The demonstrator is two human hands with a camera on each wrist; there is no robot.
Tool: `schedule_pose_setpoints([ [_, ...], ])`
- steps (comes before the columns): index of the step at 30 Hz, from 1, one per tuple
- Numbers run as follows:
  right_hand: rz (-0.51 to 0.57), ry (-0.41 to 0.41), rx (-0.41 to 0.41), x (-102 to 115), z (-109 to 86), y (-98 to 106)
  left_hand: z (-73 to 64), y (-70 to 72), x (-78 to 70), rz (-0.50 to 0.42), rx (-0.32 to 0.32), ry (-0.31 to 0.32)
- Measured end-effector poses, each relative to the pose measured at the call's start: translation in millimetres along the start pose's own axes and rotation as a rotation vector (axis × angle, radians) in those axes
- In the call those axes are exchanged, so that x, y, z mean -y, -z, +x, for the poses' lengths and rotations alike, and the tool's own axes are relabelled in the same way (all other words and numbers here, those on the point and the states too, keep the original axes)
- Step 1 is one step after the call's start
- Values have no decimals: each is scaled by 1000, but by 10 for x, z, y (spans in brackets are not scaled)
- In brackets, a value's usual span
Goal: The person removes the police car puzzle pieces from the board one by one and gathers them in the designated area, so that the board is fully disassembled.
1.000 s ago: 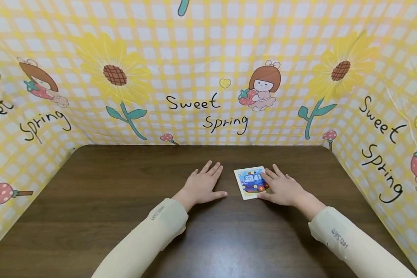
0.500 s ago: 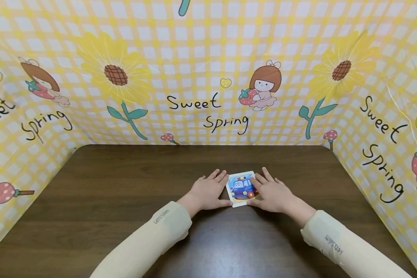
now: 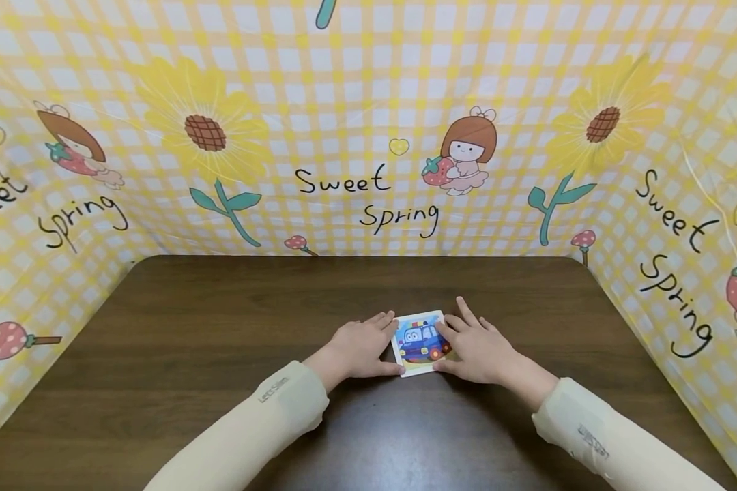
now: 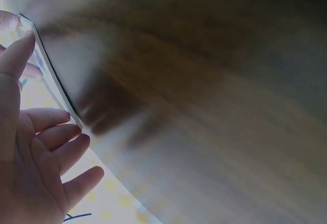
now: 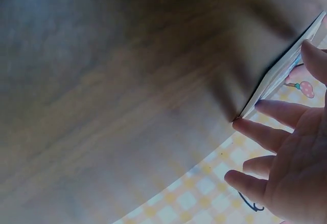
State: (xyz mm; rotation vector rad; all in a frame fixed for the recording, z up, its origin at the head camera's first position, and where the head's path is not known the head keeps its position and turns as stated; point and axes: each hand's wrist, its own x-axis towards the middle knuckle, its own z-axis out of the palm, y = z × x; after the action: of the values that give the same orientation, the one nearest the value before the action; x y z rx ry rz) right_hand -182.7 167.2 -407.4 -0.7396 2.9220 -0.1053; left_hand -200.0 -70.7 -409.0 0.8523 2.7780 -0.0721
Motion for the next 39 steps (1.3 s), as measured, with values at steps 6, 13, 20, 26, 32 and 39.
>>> schedule_pose_setpoints([
  [6,22,38,-23,12,-81,-7,-81,-34,22,-36,-2,-31],
  [13,65,88,-47,44,-150,-34,-225,-55,48,-71,-10,-55],
  [20,113,136,-45,58,-203,-43,-367,-62,83,-104,-11,-77],
  [26,164,180,-37,99,-250,-67,-488,-108,122,-121,-18,-100],
  [32,165,215,-53,164,-298,-77,-602,-125,134,-143,-32,-129],
  [39,148,230,-30,261,-348,-86,-740,-143,141,-140,-22,-136],
])
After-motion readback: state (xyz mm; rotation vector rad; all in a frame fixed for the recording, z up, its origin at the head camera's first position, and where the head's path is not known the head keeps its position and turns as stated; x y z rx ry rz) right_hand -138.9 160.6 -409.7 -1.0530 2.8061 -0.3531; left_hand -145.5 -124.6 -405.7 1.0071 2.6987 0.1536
